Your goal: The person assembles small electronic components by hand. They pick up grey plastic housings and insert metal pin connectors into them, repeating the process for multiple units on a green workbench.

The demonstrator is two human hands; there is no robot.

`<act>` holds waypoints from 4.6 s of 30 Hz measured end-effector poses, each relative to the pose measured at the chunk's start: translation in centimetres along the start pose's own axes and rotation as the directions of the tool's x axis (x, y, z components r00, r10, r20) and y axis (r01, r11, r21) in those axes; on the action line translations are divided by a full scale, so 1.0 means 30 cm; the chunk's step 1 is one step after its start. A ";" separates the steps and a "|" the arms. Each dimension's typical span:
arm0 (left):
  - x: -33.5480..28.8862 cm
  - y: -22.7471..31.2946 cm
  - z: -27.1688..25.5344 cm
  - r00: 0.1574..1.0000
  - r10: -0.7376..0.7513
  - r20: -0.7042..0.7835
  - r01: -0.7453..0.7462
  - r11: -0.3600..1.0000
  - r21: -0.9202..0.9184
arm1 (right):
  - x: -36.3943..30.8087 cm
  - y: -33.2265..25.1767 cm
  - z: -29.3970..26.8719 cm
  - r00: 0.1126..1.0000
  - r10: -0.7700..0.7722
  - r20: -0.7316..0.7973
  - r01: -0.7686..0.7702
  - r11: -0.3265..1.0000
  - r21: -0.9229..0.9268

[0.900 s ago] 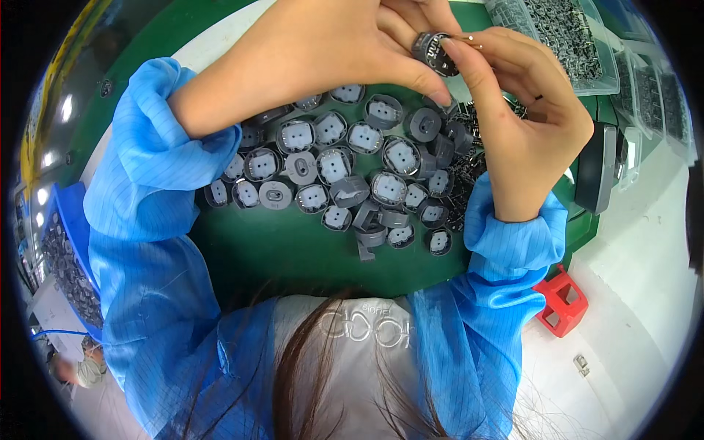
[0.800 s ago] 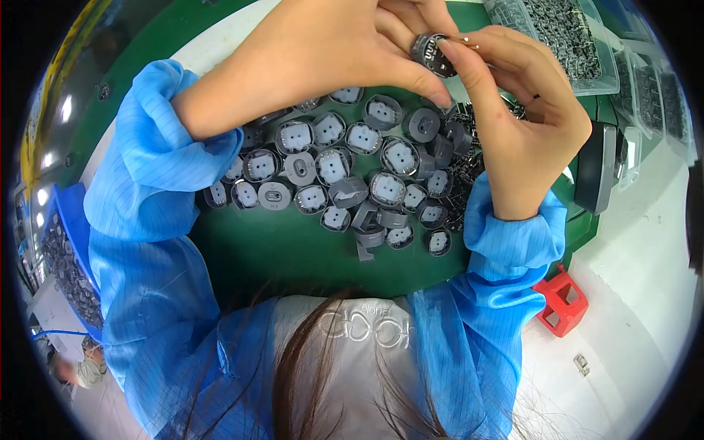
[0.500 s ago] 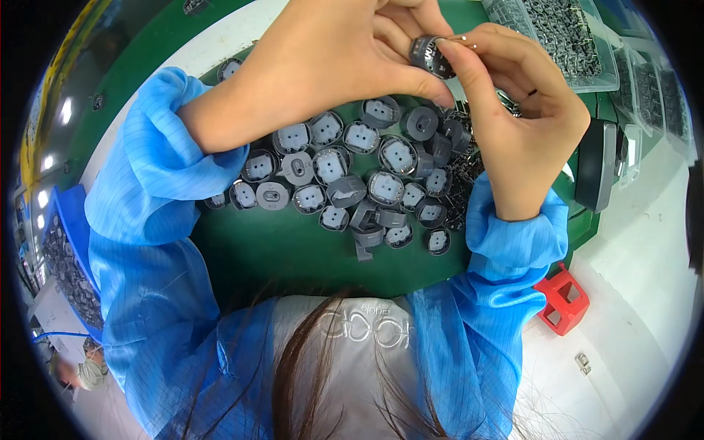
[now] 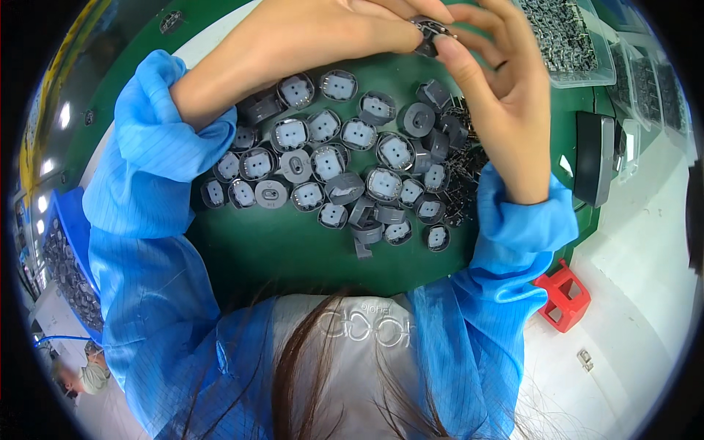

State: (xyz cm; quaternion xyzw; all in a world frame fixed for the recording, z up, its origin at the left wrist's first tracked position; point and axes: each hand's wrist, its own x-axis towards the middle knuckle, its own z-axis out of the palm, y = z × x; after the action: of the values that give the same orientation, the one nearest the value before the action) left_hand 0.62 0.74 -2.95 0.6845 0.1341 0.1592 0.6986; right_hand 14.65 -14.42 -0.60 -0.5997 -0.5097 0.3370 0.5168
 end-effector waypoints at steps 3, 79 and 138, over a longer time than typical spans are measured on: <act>0.001 0.022 -0.002 0.999 0.030 0.044 -0.032 0.999 0.034 | 0.009 0.087 0.003 0.981 0.183 0.070 -0.195 0.878 0.438; -0.007 0.077 0.083 1.000 -0.006 0.009 0.004 0.979 0.202 | -0.016 0.051 -0.016 0.867 -0.364 -0.339 0.181 0.866 -0.466; -0.016 0.074 0.057 0.998 -0.053 0.032 0.049 0.990 0.130 | -0.025 0.046 -0.019 0.991 0.119 0.055 -0.125 0.984 0.130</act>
State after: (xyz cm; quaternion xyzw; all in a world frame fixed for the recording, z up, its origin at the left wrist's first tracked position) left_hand 0.79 -0.98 -0.68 0.7275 0.1491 0.1199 0.6588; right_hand 15.36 -15.22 -1.89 -0.5859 -0.4603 0.4153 0.5220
